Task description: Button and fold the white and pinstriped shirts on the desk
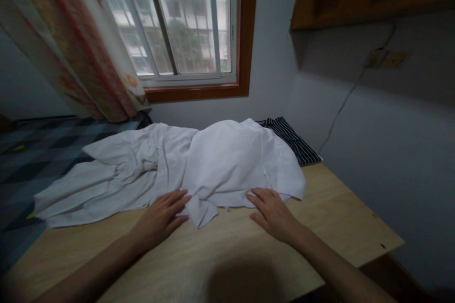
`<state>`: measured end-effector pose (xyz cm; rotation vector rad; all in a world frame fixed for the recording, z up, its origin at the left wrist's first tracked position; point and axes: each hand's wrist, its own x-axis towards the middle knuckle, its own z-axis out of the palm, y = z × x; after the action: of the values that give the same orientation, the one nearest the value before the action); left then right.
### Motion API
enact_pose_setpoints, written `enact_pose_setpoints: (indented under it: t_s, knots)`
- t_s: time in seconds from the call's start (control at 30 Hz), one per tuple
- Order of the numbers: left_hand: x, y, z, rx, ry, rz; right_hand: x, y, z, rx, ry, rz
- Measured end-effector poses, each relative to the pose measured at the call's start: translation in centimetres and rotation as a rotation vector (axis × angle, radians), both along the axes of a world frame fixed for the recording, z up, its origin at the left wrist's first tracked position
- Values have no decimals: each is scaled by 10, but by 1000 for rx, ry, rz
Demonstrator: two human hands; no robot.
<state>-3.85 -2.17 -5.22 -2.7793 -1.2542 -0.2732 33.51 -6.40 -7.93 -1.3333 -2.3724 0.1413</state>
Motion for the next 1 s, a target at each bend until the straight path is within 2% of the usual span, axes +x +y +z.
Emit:
enact_pose_setpoints:
  t_s: [0.13,0.2,0.23,0.3,0.33,0.37,0.43,0.5,0.57,0.67,0.77,0.83,0.9,1.0]
  knots:
    - [-13,19,-3,164,-5,-77,1,22,-1,41,51,-44]
    - [-26,32,11,285,14,-128,6,27,9,23,115,-42]
    - [-36,39,24,354,16,-126,10,26,18,8,169,-65]
    - [-61,56,63,464,3,-143,21,16,43,9,299,-160]
    - [-77,65,86,513,-22,-80,28,8,56,17,356,-210]
    - [-93,73,108,570,-43,23,35,-2,70,36,397,-240]
    - [-124,86,145,733,-89,297,43,-26,93,-5,404,-192]
    - [-149,93,161,856,-167,490,43,-49,105,-140,334,-64]
    - [-165,92,153,883,-207,563,32,-66,102,-333,223,55]
    - [-178,80,111,795,-137,523,13,-77,83,-547,37,114]
    - [-184,58,66,661,-21,382,6,-78,64,-555,-112,70]
    - [-185,41,46,639,2,316,8,-77,59,-536,-154,48]
    - [-184,27,35,669,-22,300,9,-75,59,-513,-135,59]
    - [-174,17,31,644,-23,255,5,-68,58,-437,-48,81]
